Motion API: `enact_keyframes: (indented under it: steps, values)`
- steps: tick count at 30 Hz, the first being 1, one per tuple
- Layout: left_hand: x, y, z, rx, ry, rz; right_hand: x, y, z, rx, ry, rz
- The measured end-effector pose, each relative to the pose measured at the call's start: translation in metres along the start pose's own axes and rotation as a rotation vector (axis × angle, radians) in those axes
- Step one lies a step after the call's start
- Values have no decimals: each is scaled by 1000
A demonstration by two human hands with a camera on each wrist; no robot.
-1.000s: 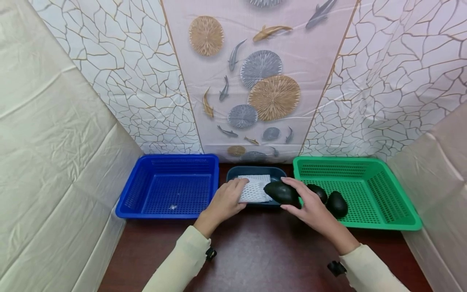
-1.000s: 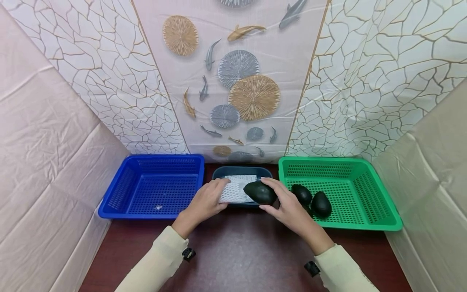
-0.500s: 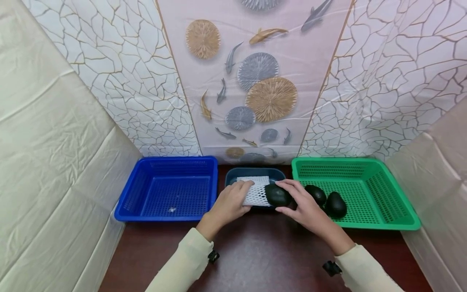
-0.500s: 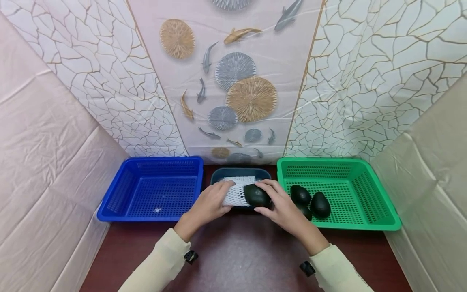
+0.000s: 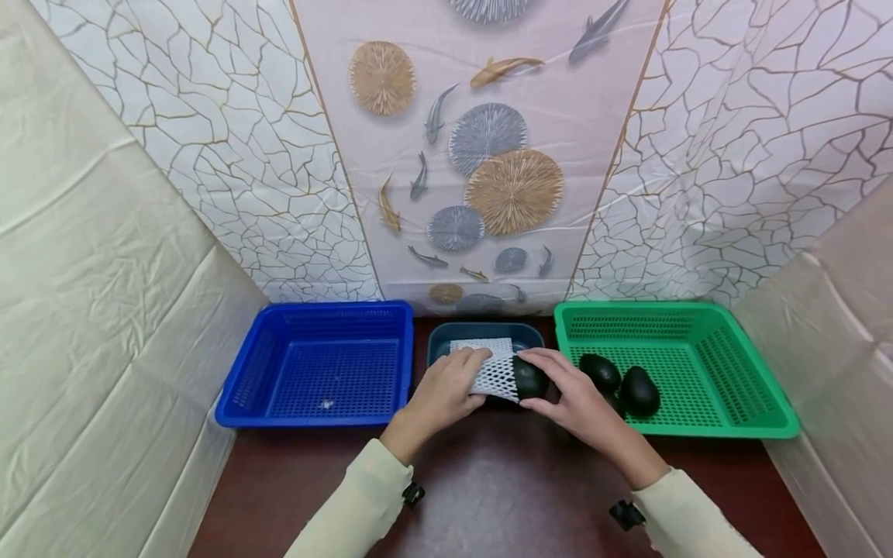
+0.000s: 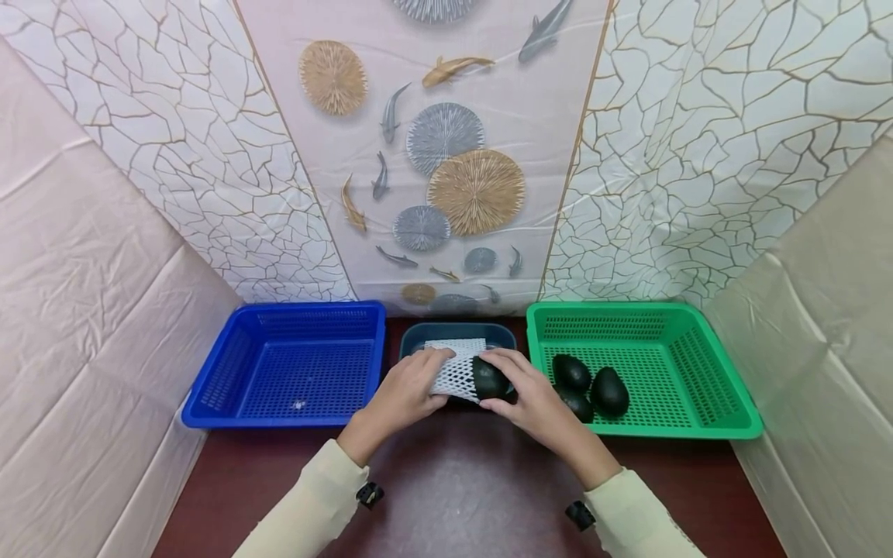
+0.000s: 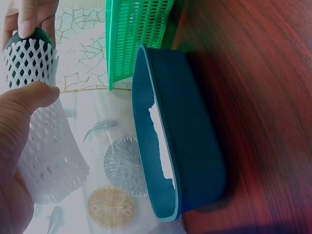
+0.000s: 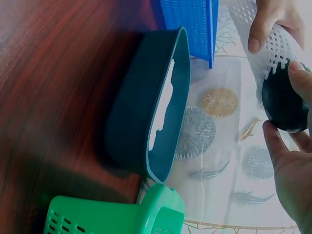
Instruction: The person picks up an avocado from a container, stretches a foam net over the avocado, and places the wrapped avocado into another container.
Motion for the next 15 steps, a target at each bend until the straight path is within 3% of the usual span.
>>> enact_keyframes:
  steps: [15]
  values:
    - [-8,-1,-2,-8,-21,4,-2,-1,5,18,106,56]
Point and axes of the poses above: each hand's wrist, its own y-axis towards the middle knuckle, its own z-axis out of the palm, x = y × z, the point moved 7 cm from there along y, towards the middle knuckle, and after that the axes turned 2 degrees about -z, right-handed, at the moved point
